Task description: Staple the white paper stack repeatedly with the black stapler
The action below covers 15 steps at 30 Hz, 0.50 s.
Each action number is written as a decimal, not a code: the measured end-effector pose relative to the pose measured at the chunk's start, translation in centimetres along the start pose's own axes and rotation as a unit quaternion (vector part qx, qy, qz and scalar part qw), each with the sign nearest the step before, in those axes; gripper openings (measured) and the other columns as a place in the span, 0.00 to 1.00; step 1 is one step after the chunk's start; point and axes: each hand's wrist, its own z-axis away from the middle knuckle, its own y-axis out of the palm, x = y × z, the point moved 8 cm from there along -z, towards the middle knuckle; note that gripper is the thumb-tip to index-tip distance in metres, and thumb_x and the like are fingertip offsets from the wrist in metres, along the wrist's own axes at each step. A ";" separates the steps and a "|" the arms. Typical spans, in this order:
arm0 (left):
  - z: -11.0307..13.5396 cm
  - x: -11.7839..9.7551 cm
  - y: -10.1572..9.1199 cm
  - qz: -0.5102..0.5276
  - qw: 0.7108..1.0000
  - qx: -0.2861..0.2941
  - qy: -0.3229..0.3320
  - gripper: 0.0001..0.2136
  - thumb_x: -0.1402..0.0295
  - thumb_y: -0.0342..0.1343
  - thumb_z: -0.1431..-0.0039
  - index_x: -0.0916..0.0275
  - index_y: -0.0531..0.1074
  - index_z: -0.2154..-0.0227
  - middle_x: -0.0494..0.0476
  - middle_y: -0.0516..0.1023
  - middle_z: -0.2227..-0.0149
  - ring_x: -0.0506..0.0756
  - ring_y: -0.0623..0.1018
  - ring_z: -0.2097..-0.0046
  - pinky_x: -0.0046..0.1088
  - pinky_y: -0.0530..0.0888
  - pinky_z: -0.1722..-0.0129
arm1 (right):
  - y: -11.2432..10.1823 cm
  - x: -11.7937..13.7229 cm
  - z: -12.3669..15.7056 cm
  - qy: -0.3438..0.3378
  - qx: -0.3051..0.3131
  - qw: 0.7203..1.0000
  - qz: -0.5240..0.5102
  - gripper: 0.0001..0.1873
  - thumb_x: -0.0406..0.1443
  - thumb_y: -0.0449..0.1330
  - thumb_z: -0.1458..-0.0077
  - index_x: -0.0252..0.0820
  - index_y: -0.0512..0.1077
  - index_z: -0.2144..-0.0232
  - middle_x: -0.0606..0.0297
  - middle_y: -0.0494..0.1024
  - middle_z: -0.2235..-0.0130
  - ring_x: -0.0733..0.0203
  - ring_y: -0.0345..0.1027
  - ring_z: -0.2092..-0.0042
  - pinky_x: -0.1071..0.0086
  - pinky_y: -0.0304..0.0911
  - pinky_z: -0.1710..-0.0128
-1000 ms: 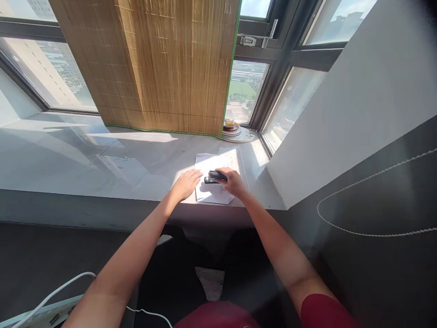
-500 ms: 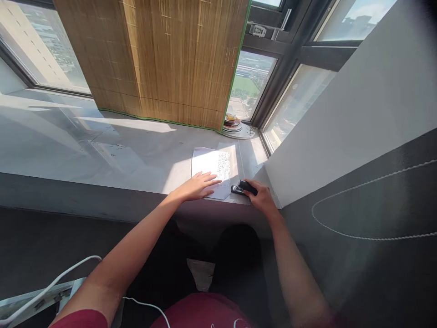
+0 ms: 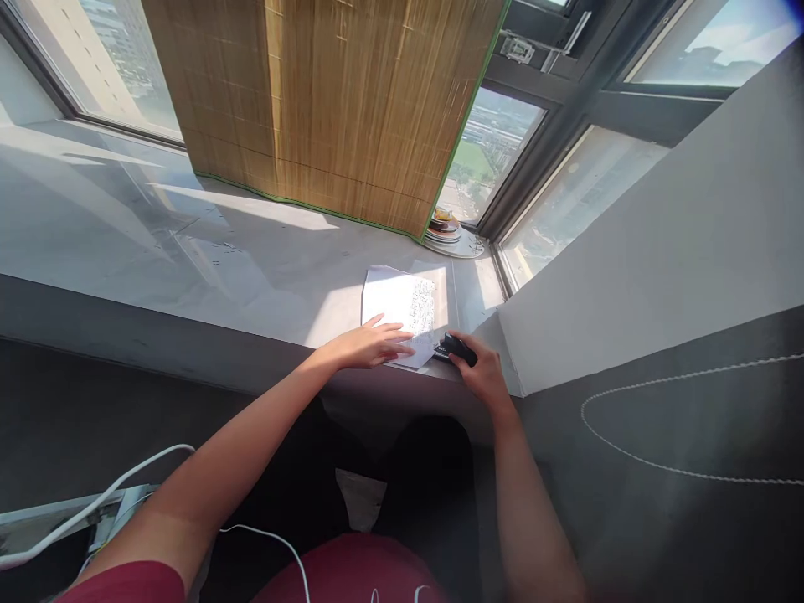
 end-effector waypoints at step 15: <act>0.2 -0.7 -0.4 0.014 1.000 0.007 0.026 0.19 0.59 0.56 0.23 0.36 0.77 0.34 0.54 0.67 0.23 0.70 0.63 0.22 0.61 0.44 0.21 | -0.2 -0.1 -1.1 0.075 0.016 0.997 -0.011 0.19 0.51 0.69 0.42 0.49 0.83 0.54 0.58 0.89 0.54 0.41 0.83 0.50 0.45 0.77 0.46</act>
